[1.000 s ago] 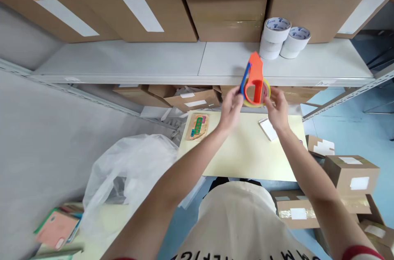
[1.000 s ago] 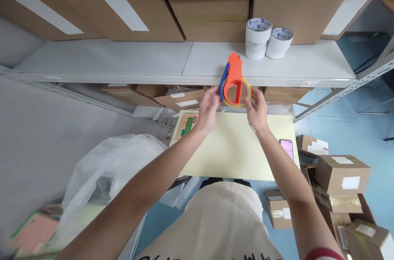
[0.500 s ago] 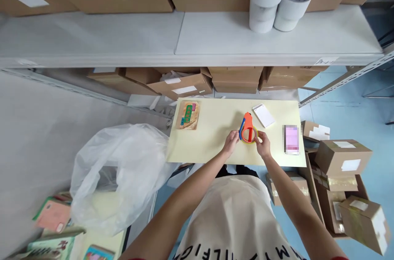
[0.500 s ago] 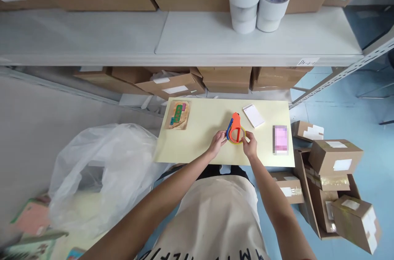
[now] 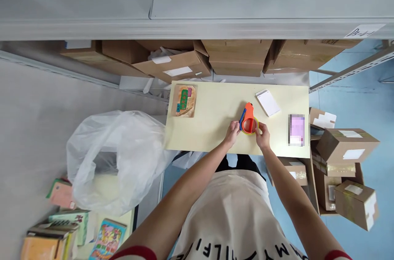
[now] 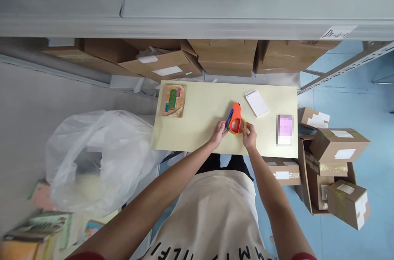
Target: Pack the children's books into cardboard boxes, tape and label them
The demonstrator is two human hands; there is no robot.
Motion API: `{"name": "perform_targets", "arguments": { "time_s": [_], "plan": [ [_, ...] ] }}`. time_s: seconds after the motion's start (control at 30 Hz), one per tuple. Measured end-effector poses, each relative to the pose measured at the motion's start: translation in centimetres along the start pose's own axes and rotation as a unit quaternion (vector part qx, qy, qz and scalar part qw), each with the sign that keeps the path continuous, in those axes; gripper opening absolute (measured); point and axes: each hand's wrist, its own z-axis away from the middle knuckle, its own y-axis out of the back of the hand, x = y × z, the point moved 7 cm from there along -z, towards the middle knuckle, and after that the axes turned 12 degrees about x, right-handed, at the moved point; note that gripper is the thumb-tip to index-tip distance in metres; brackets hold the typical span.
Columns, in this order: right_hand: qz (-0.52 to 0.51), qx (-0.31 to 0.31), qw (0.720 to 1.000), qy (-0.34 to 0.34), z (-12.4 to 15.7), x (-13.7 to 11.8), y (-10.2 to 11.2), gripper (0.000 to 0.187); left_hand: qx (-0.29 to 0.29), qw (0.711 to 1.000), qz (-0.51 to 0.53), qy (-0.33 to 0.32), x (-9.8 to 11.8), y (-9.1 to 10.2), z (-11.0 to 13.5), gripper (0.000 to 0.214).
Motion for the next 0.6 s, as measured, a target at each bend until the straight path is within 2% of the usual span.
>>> {"name": "perform_targets", "arguments": {
  "time_s": [0.2, 0.33, 0.47, 0.6],
  "plan": [
    [0.005, -0.002, 1.000, -0.015, 0.2, 0.1, 0.0, 0.043, 0.005, 1.000, -0.005, 0.002, -0.7, -0.4, 0.1, 0.034],
    [-0.004, -0.009, 1.000, -0.025, 0.5, 0.4, -0.1, 0.050, 0.019, 1.000, -0.014, 0.010, -1.2, 0.1, 0.1, 0.034],
    [-0.007, -0.011, 1.000, -0.027, 1.1, 0.9, 0.6, 0.062, 0.039, 0.999, -0.024, 0.018, -1.5, 1.7, 0.5, 0.037],
    [-0.017, -0.014, 0.999, -0.033, 1.8, 0.8, 2.1, 0.066, 0.044, 0.998, -0.032, 0.029, -1.5, 4.2, 1.9, 0.046]
  ]
}}
